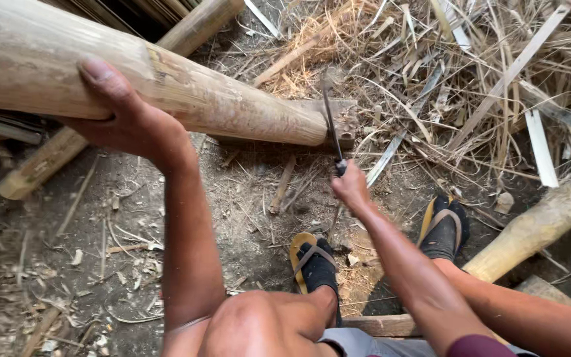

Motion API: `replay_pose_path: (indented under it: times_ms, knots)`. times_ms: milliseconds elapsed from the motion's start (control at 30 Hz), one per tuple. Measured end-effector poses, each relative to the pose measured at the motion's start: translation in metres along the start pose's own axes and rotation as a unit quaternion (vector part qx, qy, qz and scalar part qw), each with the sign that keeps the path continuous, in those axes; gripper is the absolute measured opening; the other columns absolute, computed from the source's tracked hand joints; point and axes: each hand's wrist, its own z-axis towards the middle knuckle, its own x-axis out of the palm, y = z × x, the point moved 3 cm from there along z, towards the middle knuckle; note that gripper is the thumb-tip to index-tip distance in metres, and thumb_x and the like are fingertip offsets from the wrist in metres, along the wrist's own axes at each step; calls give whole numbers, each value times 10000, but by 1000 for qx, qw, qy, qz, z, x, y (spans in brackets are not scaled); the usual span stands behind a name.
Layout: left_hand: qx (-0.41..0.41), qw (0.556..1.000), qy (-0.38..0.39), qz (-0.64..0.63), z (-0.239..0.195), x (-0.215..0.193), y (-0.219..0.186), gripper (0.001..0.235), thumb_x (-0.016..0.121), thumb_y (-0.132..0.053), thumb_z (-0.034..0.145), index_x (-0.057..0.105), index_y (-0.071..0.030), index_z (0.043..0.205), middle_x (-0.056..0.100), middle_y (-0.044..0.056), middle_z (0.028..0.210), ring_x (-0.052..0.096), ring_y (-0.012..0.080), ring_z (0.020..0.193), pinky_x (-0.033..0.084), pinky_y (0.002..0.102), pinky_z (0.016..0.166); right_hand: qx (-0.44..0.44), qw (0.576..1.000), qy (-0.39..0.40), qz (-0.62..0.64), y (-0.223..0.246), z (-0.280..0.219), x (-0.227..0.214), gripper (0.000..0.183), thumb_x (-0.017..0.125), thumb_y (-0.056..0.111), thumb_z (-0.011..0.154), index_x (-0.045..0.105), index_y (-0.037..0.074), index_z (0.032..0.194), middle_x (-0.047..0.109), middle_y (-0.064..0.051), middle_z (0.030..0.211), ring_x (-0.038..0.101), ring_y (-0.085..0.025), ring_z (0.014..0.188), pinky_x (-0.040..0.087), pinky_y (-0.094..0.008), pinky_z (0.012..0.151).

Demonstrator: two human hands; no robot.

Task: The person uses a curved blade to scrape and smooth a long wooden pole resting on a wooden block. The person repeatedly draws the blade along the pole's surface to remove material and refine its shape.

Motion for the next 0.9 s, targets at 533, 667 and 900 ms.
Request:
replay_pose_path:
  times_ms: [533, 667, 900]
  knots:
    - [88, 995, 28, -35, -3, 6, 23, 1043, 791, -448, 979, 114, 59, 1590, 470, 302, 1420, 597, 348, 1337, 579, 481, 1193, -79, 991, -108, 19, 4, 4, 18, 177, 693, 73, 858, 576, -7, 964, 679, -135, 721, 679, -248, 616, 519, -352, 571]
    - [55, 997, 13, -53, -11, 15, 13, 1043, 767, -436, 910, 116, 89, 1533, 496, 316, 1344, 632, 368, 1263, 613, 490, 1131, -80, 995, -48, 24, -16, -5, 26, 210, 593, 46, 875, 553, 21, 1080, 594, -85, 724, 531, -181, 541, 470, -327, 450]
    - [75, 997, 13, -24, -15, 22, -8, 1030, 797, -376, 955, 119, 89, 1574, 463, 294, 1445, 597, 357, 1283, 579, 477, 1143, 61, 997, -20, 53, -4, -4, 20, 186, 558, 40, 923, 536, 10, 1105, 610, -112, 761, 474, -131, 462, 420, -317, 382]
